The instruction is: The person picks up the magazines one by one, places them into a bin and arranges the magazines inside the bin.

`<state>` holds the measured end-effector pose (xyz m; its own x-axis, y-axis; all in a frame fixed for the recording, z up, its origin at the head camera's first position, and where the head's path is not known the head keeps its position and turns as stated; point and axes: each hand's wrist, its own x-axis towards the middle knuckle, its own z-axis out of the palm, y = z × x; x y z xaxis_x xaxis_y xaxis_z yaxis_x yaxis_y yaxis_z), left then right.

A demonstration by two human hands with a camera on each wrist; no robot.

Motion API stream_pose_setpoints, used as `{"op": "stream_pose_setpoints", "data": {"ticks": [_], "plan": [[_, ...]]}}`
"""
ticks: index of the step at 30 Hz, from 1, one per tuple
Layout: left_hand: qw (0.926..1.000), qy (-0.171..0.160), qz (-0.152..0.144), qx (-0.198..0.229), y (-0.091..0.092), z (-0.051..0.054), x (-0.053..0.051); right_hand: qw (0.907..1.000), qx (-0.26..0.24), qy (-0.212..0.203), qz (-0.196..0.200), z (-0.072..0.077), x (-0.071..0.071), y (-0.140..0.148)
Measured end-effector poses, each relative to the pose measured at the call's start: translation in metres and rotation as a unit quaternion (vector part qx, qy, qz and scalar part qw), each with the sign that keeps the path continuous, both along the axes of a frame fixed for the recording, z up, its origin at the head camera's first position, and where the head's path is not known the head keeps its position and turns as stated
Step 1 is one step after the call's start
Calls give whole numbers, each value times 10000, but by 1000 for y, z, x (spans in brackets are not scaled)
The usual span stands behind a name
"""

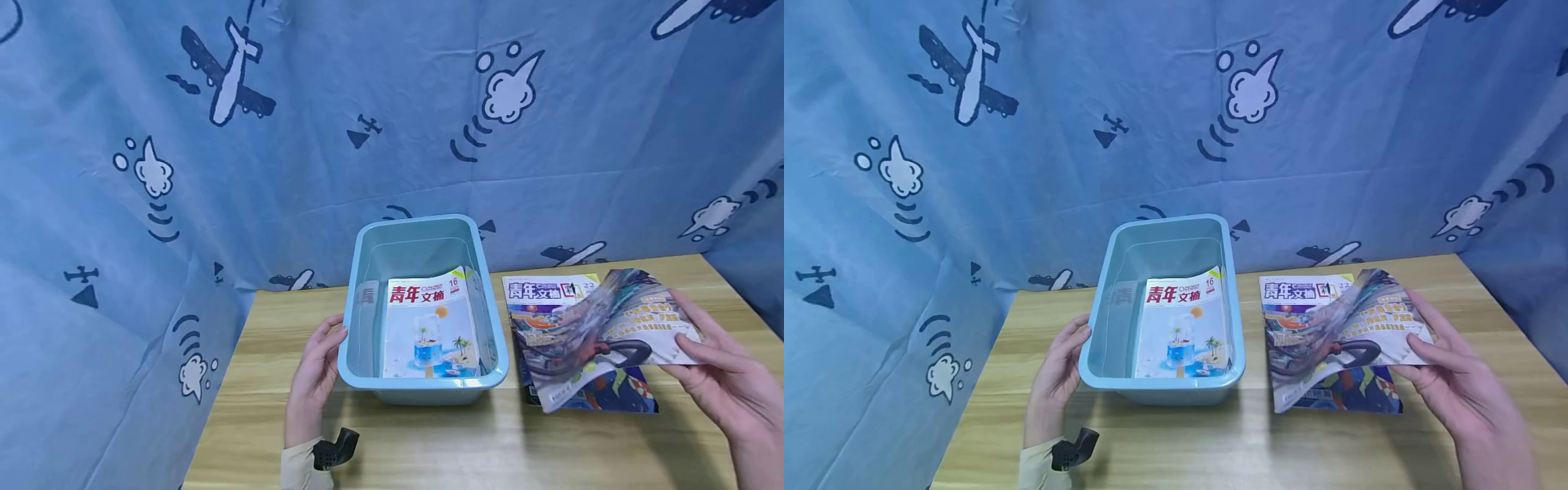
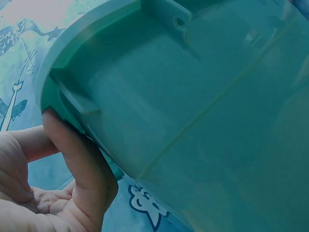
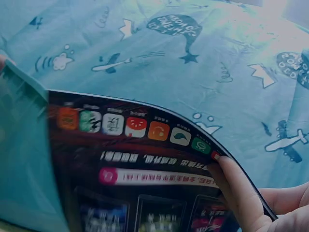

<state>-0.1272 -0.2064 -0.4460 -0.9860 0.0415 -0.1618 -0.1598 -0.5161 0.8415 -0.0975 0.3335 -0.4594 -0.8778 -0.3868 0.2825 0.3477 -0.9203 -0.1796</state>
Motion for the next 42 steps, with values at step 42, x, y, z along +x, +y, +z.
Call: {"op": "stream_pose_setpoints", "data": {"ticks": [42], "plan": [[10000,-39,5,18,2,0,0,9958,-192,472,-756,41,-15,-15]]}}
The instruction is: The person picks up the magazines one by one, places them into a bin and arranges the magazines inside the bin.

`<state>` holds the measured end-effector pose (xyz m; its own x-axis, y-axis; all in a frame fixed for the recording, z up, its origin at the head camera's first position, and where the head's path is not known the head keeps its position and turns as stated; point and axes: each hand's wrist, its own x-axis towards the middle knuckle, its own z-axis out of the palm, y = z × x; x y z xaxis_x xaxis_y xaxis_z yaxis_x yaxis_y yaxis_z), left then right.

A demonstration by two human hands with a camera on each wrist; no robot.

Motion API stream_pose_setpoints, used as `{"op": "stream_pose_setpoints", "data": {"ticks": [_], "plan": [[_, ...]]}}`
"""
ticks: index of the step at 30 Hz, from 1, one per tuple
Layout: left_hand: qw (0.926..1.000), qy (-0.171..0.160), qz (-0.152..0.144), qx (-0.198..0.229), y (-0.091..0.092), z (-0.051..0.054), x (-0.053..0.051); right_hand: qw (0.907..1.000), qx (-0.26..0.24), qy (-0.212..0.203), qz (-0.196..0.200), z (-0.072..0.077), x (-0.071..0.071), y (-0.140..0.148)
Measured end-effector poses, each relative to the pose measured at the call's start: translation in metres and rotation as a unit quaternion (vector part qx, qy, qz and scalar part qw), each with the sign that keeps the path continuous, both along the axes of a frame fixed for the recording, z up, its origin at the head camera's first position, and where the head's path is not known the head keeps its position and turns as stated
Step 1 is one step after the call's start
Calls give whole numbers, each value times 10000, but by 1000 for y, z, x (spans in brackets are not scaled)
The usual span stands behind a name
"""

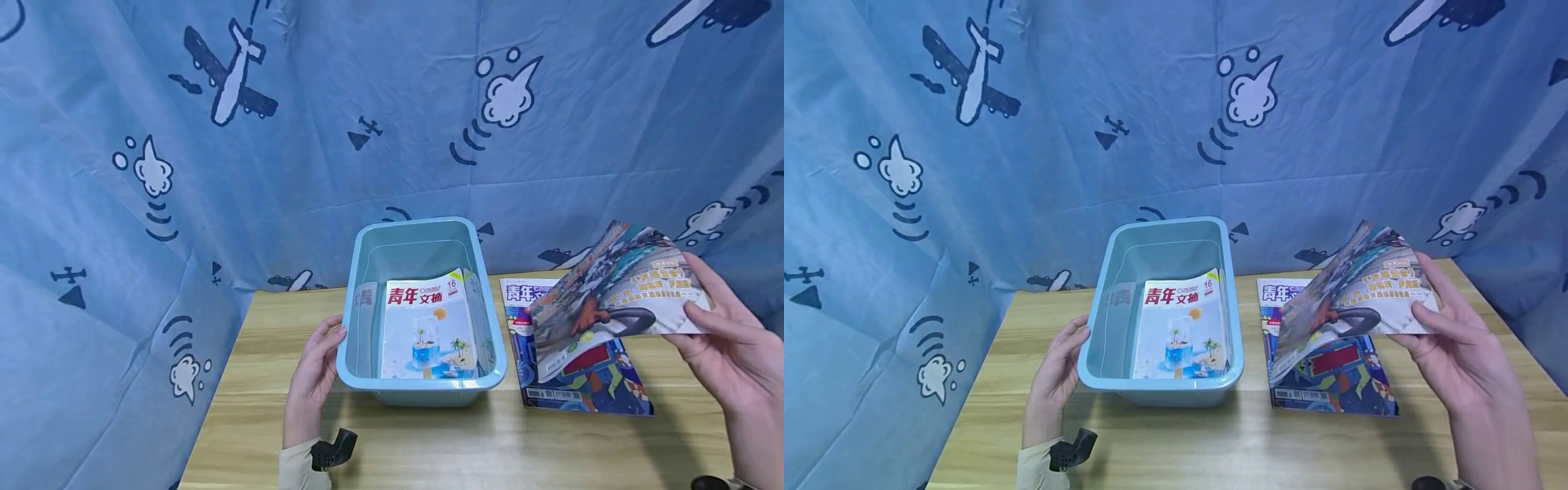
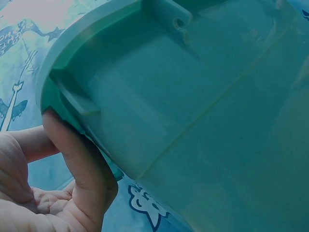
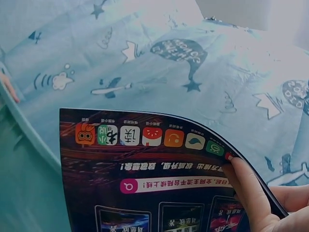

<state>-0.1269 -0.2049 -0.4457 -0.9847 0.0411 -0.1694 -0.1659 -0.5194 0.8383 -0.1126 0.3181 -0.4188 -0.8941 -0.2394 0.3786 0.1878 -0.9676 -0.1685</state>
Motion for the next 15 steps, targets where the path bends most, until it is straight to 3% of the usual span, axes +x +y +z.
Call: {"op": "stream_pose_setpoints", "data": {"ticks": [8,15], "plan": [[10000,29,-7,-10,-1,1,0,9995,-173,-173,-180,24,-7,-14],[10000,-45,-24,30,1,3,0,9991,-204,-350,-154,34,-10,-22]]}}
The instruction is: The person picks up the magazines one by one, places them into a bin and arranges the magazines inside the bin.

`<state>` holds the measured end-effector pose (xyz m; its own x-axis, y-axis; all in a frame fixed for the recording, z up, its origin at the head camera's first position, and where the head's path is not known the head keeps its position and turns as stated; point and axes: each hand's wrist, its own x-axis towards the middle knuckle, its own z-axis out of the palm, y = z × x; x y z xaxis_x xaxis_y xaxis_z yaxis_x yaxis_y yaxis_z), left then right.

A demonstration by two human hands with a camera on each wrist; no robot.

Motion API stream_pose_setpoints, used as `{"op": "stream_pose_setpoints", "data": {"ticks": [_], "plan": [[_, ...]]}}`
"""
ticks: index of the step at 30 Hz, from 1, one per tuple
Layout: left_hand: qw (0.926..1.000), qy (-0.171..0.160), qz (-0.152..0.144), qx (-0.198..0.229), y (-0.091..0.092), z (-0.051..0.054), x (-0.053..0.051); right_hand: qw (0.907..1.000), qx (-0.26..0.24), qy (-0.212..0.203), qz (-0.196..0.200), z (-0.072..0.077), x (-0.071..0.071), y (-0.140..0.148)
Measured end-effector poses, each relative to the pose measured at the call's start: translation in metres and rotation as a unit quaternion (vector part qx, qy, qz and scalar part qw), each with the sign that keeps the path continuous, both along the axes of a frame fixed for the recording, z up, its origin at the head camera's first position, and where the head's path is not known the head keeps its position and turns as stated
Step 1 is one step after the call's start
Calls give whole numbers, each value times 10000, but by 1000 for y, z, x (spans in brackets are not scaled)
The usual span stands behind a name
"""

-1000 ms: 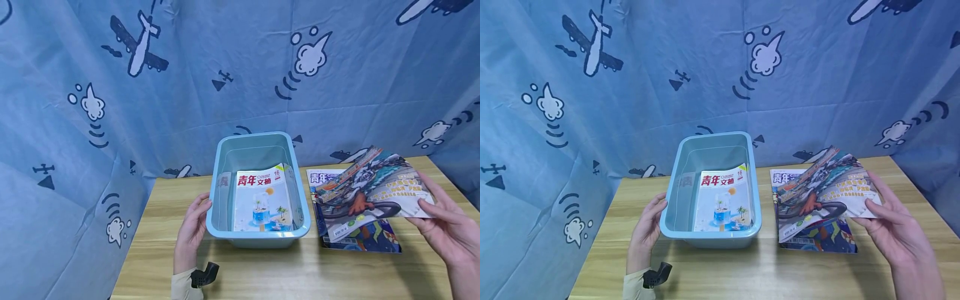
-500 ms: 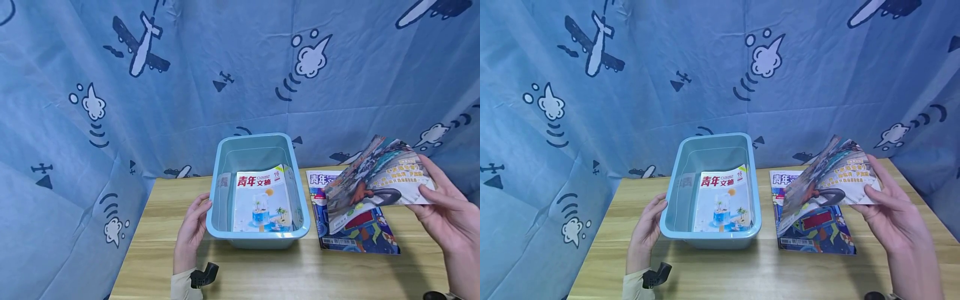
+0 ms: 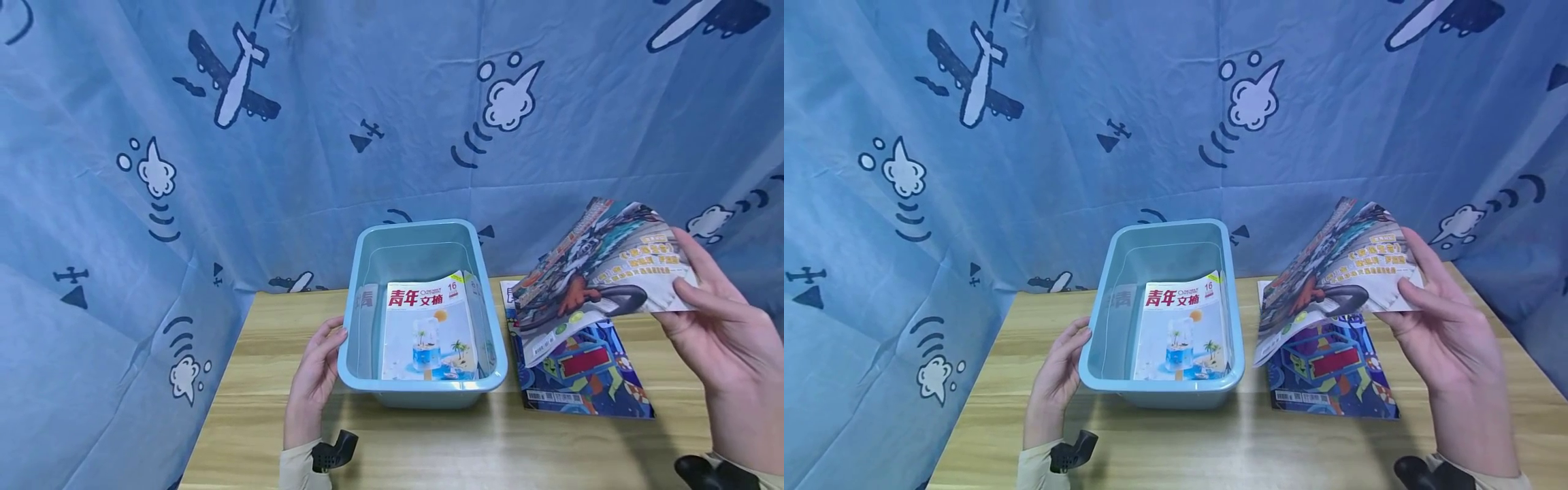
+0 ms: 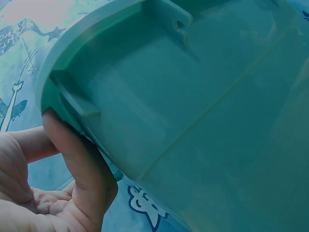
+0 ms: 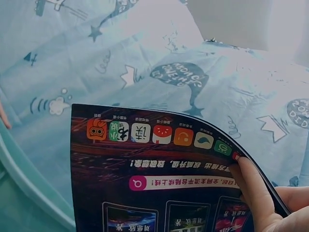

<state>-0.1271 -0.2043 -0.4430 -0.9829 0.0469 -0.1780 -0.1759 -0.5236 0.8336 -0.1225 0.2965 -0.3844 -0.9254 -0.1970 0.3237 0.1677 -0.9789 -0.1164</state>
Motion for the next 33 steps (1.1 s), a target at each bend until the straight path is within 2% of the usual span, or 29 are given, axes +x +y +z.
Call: {"op": "stream_pose_setpoints", "data": {"ticks": [10,21,27,33], "plan": [[9999,-98,64,62,0,0,-1,9999,54,16,-115,13,-7,-8],[10000,58,-6,33,1,-2,1,9997,103,229,-20,31,-17,-25],[10000,-1,12,59,1,-2,1,9992,329,156,-144,36,-20,-32],[10000,-11,-20,71,0,-1,1,9990,395,204,-92,40,-23,-36]]}}
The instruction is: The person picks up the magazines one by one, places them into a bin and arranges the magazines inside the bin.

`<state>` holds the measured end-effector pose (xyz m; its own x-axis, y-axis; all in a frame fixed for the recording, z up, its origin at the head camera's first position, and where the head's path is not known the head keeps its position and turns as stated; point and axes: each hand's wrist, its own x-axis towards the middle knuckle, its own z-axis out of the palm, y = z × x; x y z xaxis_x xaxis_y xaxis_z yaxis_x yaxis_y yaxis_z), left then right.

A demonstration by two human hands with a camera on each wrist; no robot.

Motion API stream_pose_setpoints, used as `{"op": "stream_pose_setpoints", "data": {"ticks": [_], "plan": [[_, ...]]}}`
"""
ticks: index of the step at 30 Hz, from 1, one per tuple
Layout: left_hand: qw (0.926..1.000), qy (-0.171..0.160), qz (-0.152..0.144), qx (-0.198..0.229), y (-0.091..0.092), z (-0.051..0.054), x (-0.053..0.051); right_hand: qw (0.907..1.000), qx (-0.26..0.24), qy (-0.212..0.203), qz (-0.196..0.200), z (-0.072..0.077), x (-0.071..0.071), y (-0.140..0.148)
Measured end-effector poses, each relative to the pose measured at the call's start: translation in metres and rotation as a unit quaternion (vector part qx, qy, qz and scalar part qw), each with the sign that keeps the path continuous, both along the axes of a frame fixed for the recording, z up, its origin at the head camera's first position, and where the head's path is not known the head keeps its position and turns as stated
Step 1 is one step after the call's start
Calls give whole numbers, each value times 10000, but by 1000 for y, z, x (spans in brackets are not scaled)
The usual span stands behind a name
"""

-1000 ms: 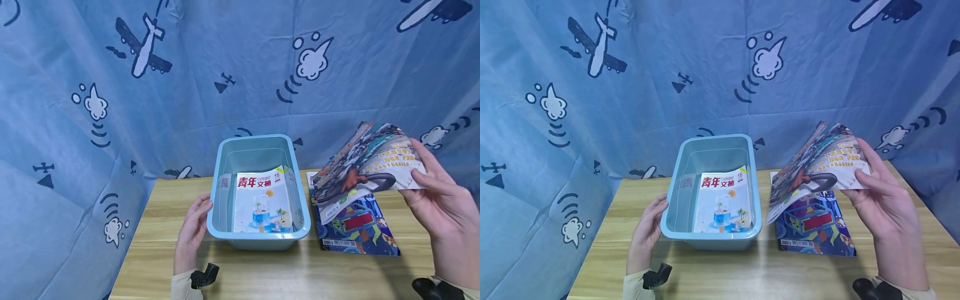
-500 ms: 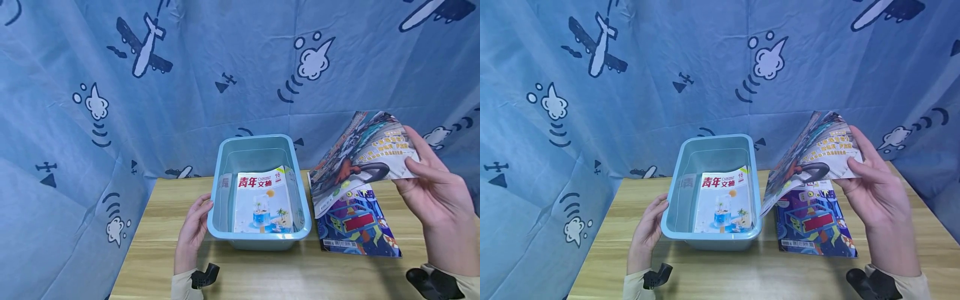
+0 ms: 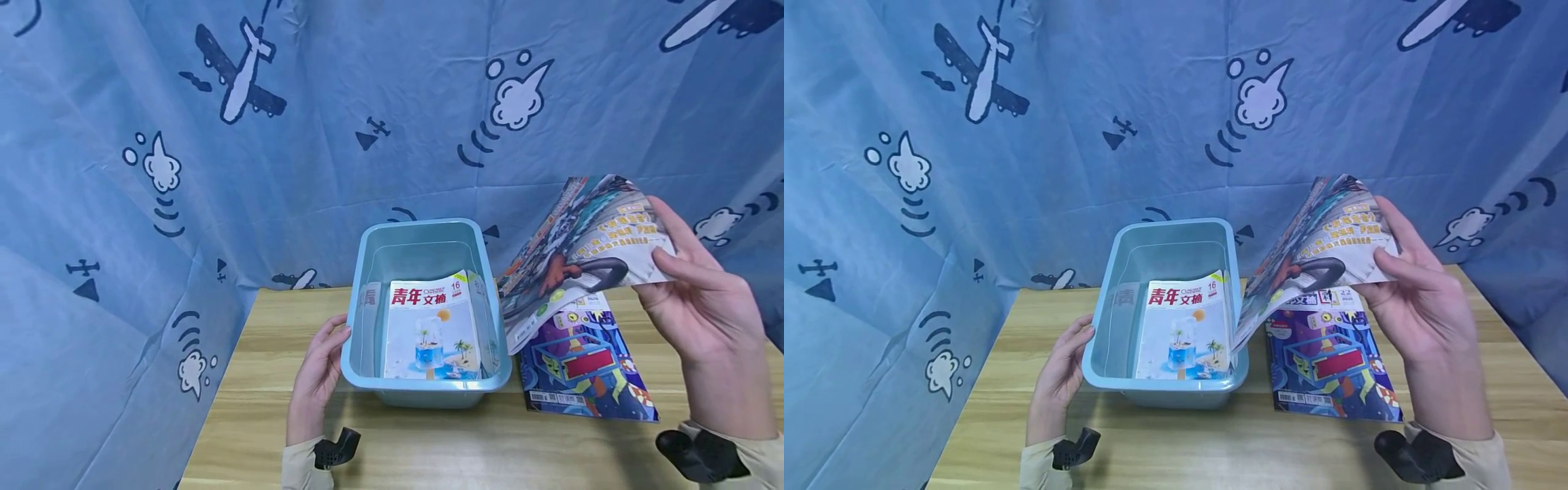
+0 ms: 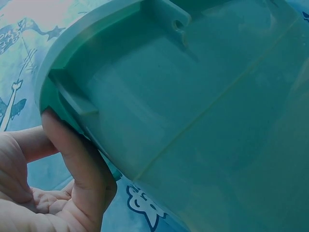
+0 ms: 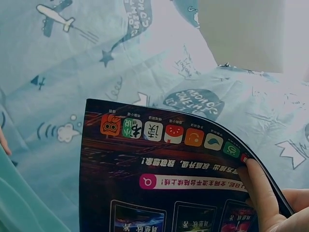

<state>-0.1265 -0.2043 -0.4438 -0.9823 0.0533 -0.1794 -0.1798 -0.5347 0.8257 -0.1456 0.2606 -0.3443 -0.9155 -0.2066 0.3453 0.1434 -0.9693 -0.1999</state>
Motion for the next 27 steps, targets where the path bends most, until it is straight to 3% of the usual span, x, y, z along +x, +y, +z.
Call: {"op": "stream_pose_setpoints", "data": {"ticks": [18,27], "plan": [[10000,-47,47,41,1,2,-1,9996,-251,25,137,14,-6,-13],[9999,-91,46,61,1,2,0,9985,-384,-13,395,21,-7,-21]]}}
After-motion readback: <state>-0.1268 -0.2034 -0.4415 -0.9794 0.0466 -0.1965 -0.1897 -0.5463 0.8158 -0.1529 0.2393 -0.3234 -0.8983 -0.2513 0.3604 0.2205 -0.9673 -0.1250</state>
